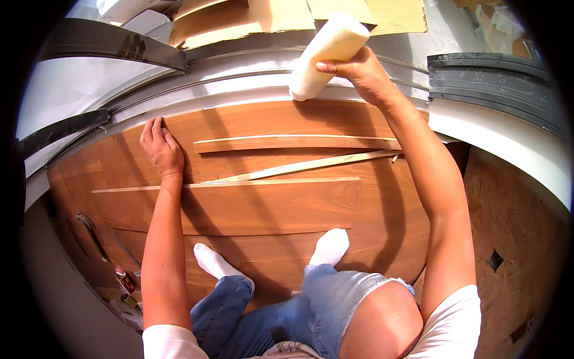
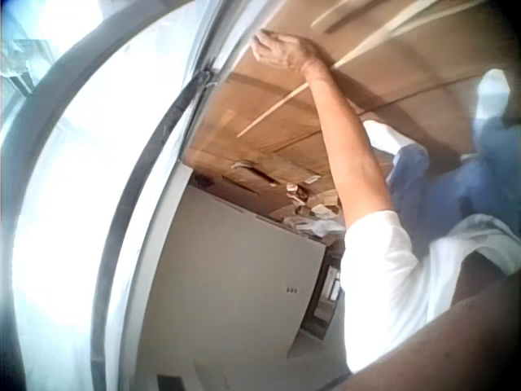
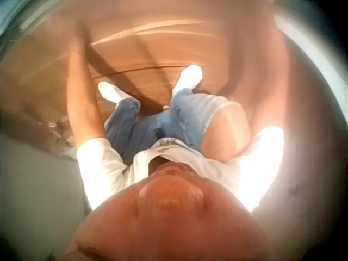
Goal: The person fits and glues thin wooden molding strips onto floorboards along a wall by hand, using a small pry bar to position pieces and marking measurements with a pencil.
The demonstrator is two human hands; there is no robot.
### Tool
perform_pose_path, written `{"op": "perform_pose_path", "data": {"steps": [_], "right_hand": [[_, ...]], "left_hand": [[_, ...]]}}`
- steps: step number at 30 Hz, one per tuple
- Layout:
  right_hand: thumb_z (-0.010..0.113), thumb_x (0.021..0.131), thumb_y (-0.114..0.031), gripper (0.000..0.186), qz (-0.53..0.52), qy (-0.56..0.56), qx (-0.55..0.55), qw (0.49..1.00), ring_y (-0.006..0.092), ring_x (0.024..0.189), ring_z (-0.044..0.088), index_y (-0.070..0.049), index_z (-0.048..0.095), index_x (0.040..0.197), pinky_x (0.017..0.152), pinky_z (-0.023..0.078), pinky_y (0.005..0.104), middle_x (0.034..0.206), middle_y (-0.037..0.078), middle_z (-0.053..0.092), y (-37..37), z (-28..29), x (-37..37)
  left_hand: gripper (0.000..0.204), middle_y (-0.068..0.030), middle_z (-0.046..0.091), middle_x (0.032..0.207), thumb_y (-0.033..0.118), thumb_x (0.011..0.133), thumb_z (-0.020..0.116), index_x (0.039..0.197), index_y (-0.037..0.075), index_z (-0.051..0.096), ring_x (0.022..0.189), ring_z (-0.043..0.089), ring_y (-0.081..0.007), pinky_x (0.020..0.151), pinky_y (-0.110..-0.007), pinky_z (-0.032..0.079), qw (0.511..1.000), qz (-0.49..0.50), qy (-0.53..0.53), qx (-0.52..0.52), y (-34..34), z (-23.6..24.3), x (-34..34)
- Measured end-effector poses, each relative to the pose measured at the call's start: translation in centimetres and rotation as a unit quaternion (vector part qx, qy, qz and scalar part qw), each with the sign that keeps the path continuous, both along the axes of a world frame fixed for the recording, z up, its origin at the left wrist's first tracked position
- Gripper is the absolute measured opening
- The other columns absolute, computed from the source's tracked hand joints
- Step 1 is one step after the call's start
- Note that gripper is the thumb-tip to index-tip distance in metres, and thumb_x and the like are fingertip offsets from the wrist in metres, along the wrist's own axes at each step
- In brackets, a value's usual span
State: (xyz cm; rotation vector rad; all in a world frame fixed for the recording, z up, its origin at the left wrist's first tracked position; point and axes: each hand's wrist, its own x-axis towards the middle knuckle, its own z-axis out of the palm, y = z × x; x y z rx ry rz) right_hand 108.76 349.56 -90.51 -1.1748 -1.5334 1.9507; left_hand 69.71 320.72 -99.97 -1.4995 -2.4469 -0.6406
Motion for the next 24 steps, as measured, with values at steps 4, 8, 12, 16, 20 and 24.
{"op": "perform_pose_path", "data": {"steps": [4,8,12,16,20,24], "right_hand": [[0.094,0.083,-0.022,0.058,-0.031,-0.059,0.026,0.997,0.0223,0.118,0.067,0.000,0.067,0.130,0.105,0.054,0.0395,0.123,0.011,0.072,1.6,1.2,6.6],[0.093,0.083,-0.021,0.056,-0.042,-0.161,0.061,0.984,0.0224,0.117,0.068,-0.001,0.068,0.129,0.103,0.055,0.0396,0.121,0.010,0.073,3.4,3.7,13.4],[0.092,0.081,-0.020,0.052,-0.061,-0.219,0.083,0.970,0.0216,0.114,0.068,-0.004,0.071,0.126,0.099,0.054,0.0381,0.120,0.009,0.074,4.7,4.8,18.9],[0.094,0.080,-0.021,0.054,-0.065,-0.232,0.143,0.960,0.0236,0.112,0.068,-0.003,0.070,0.125,0.101,0.052,0.0397,0.121,0.010,0.074,4.5,5.3,21.2],[0.094,0.079,-0.016,0.059,-0.083,-0.286,0.191,0.935,0.0257,0.116,0.068,0.000,0.068,0.128,0.105,0.052,0.0421,0.124,0.013,0.074,3.8,5.2,21.3],[0.094,0.079,-0.015,0.060,-0.087,-0.339,0.239,0.906,0.0252,0.118,0.069,-0.002,0.067,0.132,0.105,0.052,0.0408,0.125,0.012,0.075,2.8,5.3,21.6]], "left_hand": [[0.034,-0.0118,0.063,0.139,0.005,0.099,0.058,0.131,0.007,0.070,0.130,0.054,-0.0345,0.113,-0.046,0.043,1.000,0.000,0.007,-0.011,-0.5,-0.3,-0.7],[0.034,-0.0123,0.063,0.141,0.007,0.103,0.056,0.133,0.007,0.069,0.132,0.054,-0.0353,0.113,-0.046,0.042,1.000,-0.003,0.013,-0.017,-0.3,-0.7,-0.7],[0.035,-0.0129,0.062,0.144,0.010,0.105,0.053,0.137,0.006,0.067,0.133,0.054,-0.0356,0.114,-0.046,0.041,0.999,-0.011,0.021,-0.029,-0.8,-1.5,-1.6],[0.036,-0.0129,0.061,0.146,0.009,0.104,0.053,0.138,0.007,0.067,0.133,0.054,-0.0351,0.113,-0.046,0.041,0.999,-0.008,0.032,-0.032,-1.0,-2.2,-2.0],[0.037,-0.0132,0.061,0.145,0.008,0.103,0.055,0.138,0.007,0.067,0.134,0.054,-0.0351,0.113,-0.046,0.042,0.999,-0.018,0.040,-0.021,-0.9,-2.4,-2.2],[0.037,-0.0137,0.061,0.145,0.009,0.102,0.055,0.138,0.007,0.067,0.134,0.054,-0.0352,0.113,-0.046,0.042,0.999,-0.019,0.039,-0.023,-1.0,-2.2,-2.2]]}}
